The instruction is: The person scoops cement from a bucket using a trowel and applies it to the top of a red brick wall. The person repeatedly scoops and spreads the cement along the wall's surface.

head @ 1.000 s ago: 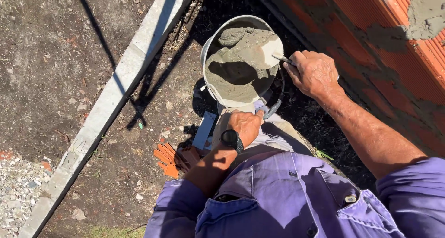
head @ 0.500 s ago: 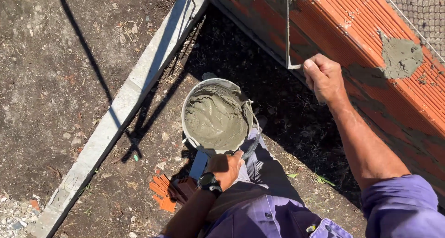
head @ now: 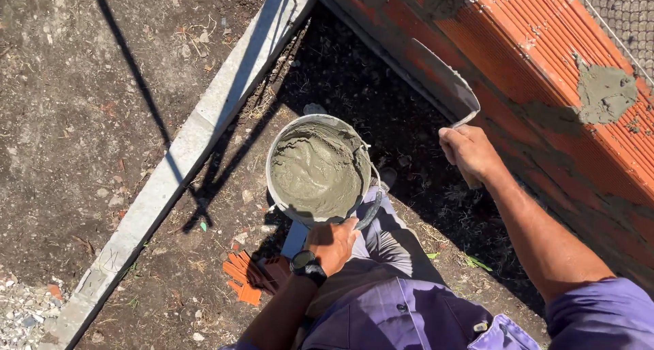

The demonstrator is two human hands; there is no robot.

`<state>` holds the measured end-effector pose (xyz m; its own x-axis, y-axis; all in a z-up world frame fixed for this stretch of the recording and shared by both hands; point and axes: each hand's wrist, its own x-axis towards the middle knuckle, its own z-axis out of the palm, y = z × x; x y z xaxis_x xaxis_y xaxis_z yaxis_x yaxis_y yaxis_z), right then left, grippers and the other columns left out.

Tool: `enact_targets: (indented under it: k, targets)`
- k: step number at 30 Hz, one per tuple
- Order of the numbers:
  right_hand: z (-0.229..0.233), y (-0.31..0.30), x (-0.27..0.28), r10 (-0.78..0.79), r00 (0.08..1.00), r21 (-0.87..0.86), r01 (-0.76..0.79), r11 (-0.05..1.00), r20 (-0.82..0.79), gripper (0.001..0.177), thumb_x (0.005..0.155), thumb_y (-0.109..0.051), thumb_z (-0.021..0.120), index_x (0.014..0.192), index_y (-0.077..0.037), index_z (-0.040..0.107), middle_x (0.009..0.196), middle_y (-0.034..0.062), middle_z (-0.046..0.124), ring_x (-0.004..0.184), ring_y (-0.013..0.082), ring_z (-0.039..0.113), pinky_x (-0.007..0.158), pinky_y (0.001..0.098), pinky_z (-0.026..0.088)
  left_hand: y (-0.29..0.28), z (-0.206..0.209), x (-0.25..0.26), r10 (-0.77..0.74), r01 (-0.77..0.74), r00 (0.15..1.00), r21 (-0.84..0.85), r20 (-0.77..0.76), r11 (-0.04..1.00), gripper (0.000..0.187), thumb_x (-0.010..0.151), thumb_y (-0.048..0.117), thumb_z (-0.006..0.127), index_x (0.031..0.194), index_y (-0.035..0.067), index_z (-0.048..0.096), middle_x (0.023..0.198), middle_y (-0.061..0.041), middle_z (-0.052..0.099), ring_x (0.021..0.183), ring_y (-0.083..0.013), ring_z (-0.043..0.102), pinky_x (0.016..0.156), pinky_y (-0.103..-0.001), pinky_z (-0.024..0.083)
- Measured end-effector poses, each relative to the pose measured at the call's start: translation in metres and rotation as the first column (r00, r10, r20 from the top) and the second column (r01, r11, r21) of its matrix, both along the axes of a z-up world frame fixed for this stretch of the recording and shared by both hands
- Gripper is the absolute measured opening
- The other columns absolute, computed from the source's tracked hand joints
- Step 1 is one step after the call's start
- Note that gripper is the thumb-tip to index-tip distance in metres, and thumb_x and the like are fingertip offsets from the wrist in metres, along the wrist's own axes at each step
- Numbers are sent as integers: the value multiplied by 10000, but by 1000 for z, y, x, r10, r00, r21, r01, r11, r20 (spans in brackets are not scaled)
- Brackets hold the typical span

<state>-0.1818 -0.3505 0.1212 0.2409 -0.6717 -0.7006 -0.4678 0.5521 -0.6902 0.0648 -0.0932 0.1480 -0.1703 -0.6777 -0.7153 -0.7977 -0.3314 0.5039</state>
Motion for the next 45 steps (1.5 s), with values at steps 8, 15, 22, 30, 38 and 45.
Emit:
enact_targets:
  k: [8,15,22,30,38,45]
  targets:
    - [-55,-60,16,61,886,-375,-256,891,-460,519,1047,-462,576,739,-48,631,694,196,630,760,454,643,698,523,449,-13,5,12,-89,87,995,-49,-33,995,372,1013,354,495,1300,166,640,801,-150,758,828,-307,765,745,-433,605]
    - [16,-64,25,42,954,-312,-138,940,-296,581,1058,-419,521,529,-180,557,430,41,458,480,206,476,590,343,435,-14,-14,7,-189,199,978,-140,83,970,345,982,360,544,1276,208,643,714,-53,745,731,-222,764,670,-351,603]
    - [6,-42,-7,-121,987,-213,96,972,-107,434,1028,-354,540,671,-119,617,460,67,485,429,178,545,515,297,425,7,-52,9,-203,206,978,-64,45,976,345,1004,373,502,1279,214,635,730,-74,743,753,-249,763,673,-376,594]
    - [20,18,15,-192,975,-333,146,932,-111,488,1075,-296,500,644,-86,590,471,93,491,493,199,541,585,314,413,-44,7,32,-151,152,988,39,-40,988,390,999,418,471,1299,231,637,761,-122,742,769,-296,759,679,-408,598]
    - [-8,-63,68,213,813,-223,-384,896,-541,441,917,-408,584,774,0,669,721,282,647,836,538,654,769,576,475,13,-80,20,-219,214,975,-115,-35,970,346,981,314,528,1243,148,679,748,-102,743,773,-275,762,708,-377,596]
    - [-4,-91,36,134,838,-411,-391,824,-529,461,1028,-391,605,873,40,653,715,297,611,818,558,633,736,599,472,-49,-15,44,-239,228,971,-196,-32,954,305,956,293,566,1202,159,687,706,-73,741,756,-247,762,721,-374,597]
